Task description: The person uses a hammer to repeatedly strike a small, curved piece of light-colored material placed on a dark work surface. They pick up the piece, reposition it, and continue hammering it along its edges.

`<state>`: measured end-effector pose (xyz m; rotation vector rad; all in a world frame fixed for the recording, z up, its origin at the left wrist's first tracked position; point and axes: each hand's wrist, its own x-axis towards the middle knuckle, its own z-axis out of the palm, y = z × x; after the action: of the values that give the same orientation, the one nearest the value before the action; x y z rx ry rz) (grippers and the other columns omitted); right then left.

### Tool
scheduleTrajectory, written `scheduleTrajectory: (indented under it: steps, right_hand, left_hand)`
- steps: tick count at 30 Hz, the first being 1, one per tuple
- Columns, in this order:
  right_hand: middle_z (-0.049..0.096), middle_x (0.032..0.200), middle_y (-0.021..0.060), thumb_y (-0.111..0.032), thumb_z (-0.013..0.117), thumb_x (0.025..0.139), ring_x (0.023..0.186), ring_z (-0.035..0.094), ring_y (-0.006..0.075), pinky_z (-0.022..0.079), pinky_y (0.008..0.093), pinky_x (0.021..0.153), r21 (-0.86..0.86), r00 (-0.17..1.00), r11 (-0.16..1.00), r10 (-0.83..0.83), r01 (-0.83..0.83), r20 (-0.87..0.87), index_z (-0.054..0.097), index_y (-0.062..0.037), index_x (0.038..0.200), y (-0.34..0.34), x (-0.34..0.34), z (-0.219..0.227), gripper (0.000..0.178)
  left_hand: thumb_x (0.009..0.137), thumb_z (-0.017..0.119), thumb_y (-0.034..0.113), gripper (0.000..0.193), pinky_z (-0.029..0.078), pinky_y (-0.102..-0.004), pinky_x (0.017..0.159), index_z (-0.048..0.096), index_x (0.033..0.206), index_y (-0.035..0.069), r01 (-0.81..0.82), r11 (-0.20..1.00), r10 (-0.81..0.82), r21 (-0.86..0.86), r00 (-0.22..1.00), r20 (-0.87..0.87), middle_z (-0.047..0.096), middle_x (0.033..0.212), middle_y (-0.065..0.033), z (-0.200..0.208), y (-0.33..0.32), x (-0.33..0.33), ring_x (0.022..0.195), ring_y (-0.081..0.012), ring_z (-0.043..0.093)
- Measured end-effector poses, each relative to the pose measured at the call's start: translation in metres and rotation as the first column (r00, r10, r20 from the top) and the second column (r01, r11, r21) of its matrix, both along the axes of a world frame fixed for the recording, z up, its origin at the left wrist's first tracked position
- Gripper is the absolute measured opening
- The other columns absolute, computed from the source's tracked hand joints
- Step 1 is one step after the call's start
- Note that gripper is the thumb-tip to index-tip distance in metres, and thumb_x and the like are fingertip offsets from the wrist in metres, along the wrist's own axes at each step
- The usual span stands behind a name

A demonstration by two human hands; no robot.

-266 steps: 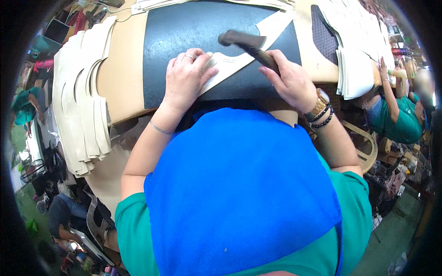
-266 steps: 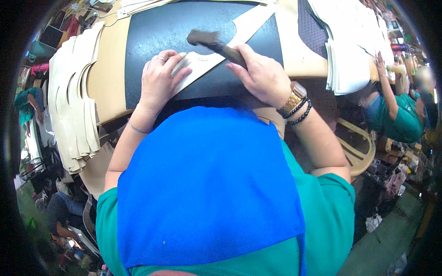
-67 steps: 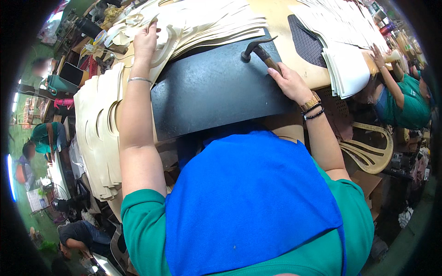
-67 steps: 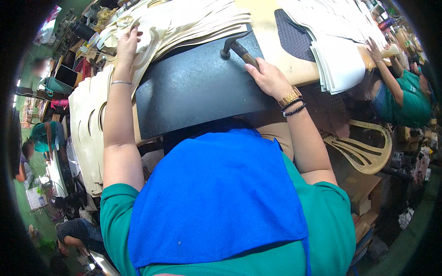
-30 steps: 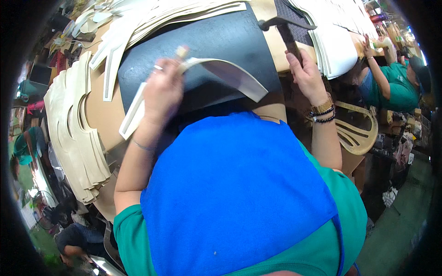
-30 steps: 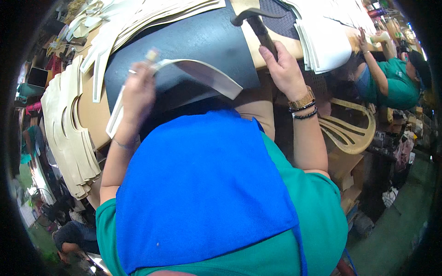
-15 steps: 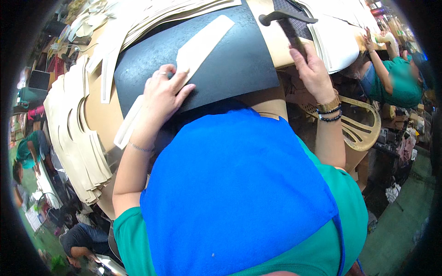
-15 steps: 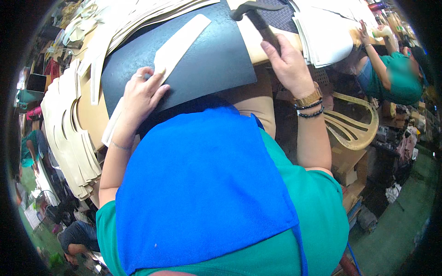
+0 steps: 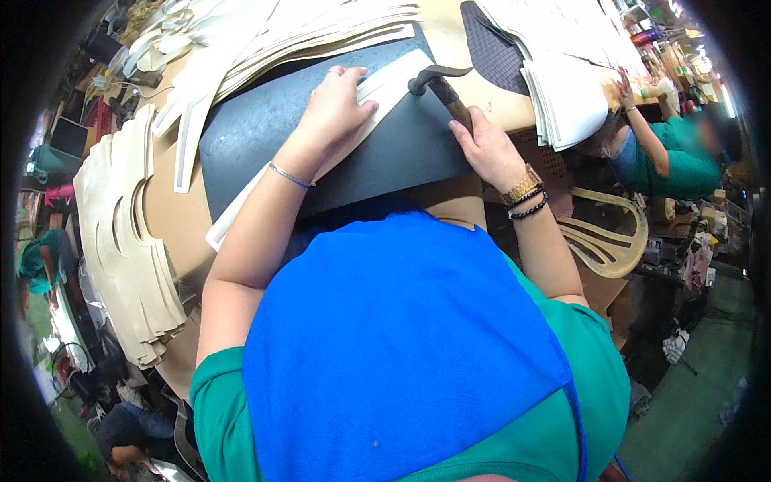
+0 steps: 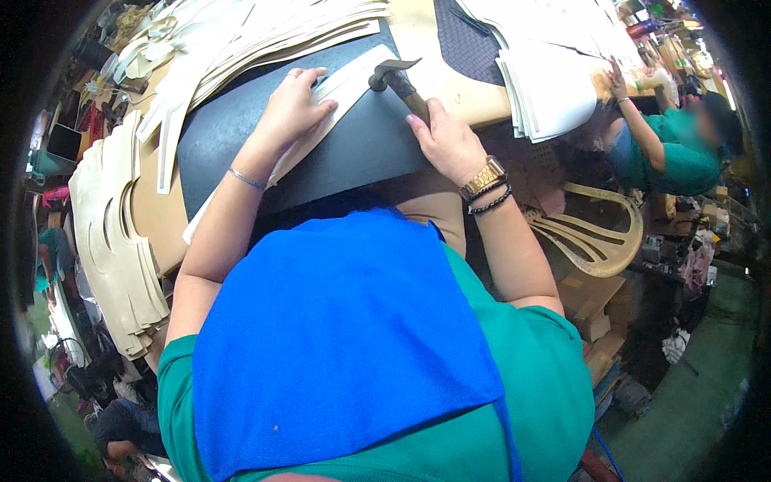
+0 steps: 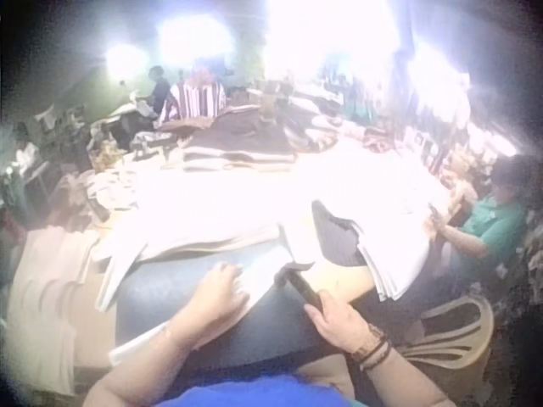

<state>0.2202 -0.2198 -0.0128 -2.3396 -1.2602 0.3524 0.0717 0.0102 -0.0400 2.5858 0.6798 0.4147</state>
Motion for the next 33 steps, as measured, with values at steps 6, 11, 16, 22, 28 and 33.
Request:
scheduleTrajectory:
  steps: [6, 11, 16, 22, 28, 33]
  right_hand:
    - [0.062, 0.089, 0.0322, -0.037, 0.053, 0.098, 0.088, 0.06, 0.0516, 0.049, 0.0566, 0.075, -0.015, 1.0, 1.0, -0.021, 0.021, -0.01, 0.048, 0.0011, 0.106, -0.003, 0.001, -0.007, 0.039]
    - [0.062, 0.09, 0.0319, -0.038, 0.053, 0.098, 0.088, 0.061, 0.0511, 0.049, 0.0564, 0.075, -0.011, 1.0, 1.0, -0.01, 0.01, 0.006, 0.049, 0.0002, 0.107, -0.002, 0.003, -0.008, 0.039]
    - [0.064, 0.092, 0.0287, -0.038, 0.055, 0.097, 0.085, 0.063, 0.0482, 0.051, 0.0543, 0.073, -0.021, 0.994, 0.999, 0.05, -0.048, 0.094, 0.052, -0.0008, 0.104, 0.005, 0.019, 0.012, 0.038]
    - [0.066, 0.089, 0.0265, -0.038, 0.051, 0.099, 0.084, 0.065, 0.0436, 0.051, 0.0534, 0.072, -0.072, 0.948, 0.993, 0.109, -0.091, 0.298, 0.051, -0.0047, 0.106, 0.053, 0.015, 0.043, 0.034]
    - [0.066, 0.086, 0.0269, -0.038, 0.049, 0.1, 0.084, 0.065, 0.0445, 0.051, 0.0533, 0.071, -0.201, 0.959, 0.974, 0.155, -0.107, 0.238, 0.05, -0.0042, 0.104, 0.057, 0.024, 0.042, 0.034]
    - [0.064, 0.088, 0.0245, -0.039, 0.054, 0.098, 0.084, 0.064, 0.0415, 0.05, 0.0455, 0.076, 0.064, 0.983, 0.981, 0.183, -0.181, -0.021, 0.056, -0.0002, 0.104, 0.054, 0.039, 0.011, 0.04]
  left_hand:
    - [0.084, 0.07, 0.033, 0.047, 0.051, -0.0366, 0.088, 0.066, 0.121, 0.005, 0.024, 0.945, -0.035, -0.327, 0.999, -0.029, 0.071, 0.107, -0.0178, 0.01, 0.011, 0.028, 0.098, -0.0278, 0.069]
    - [0.087, 0.065, 0.031, 0.032, 0.052, -0.0398, 0.087, 0.072, 0.111, 0.012, -0.013, 0.954, 0.017, -0.301, 1.0, 0.011, 0.072, 0.103, -0.0129, -0.002, 0.012, 0.046, 0.097, -0.0274, 0.069]
    - [0.089, 0.061, 0.025, 0.023, 0.054, -0.0419, 0.084, 0.073, 0.103, 0.011, 0.092, 0.993, -0.088, -0.073, 0.995, 0.056, 0.07, 0.101, -0.0105, -0.006, 0.008, 0.047, 0.094, -0.0281, 0.068]
    - [0.088, 0.059, 0.018, 0.02, 0.054, -0.0437, 0.083, 0.072, 0.1, 0.007, 0.182, 0.924, -0.208, 0.336, 0.977, 0.043, 0.064, 0.106, -0.0136, -0.014, 0.001, 0.046, 0.097, -0.0327, 0.064]
    - [0.089, 0.057, 0.015, 0.019, 0.054, -0.0444, 0.085, 0.073, 0.094, 0.005, 0.143, 0.964, -0.139, -0.222, 0.99, 0.034, 0.064, 0.105, -0.0155, 0.001, 0.014, 0.024, 0.098, -0.0332, 0.065]
    - [0.086, 0.064, 0.023, 0.027, 0.052, -0.0386, 0.088, 0.073, 0.105, 0.006, 0.144, 0.983, -0.147, 0.118, 0.989, 0.021, 0.067, 0.106, -0.0147, -0.003, 0.003, 0.02, 0.1, -0.0312, 0.065]
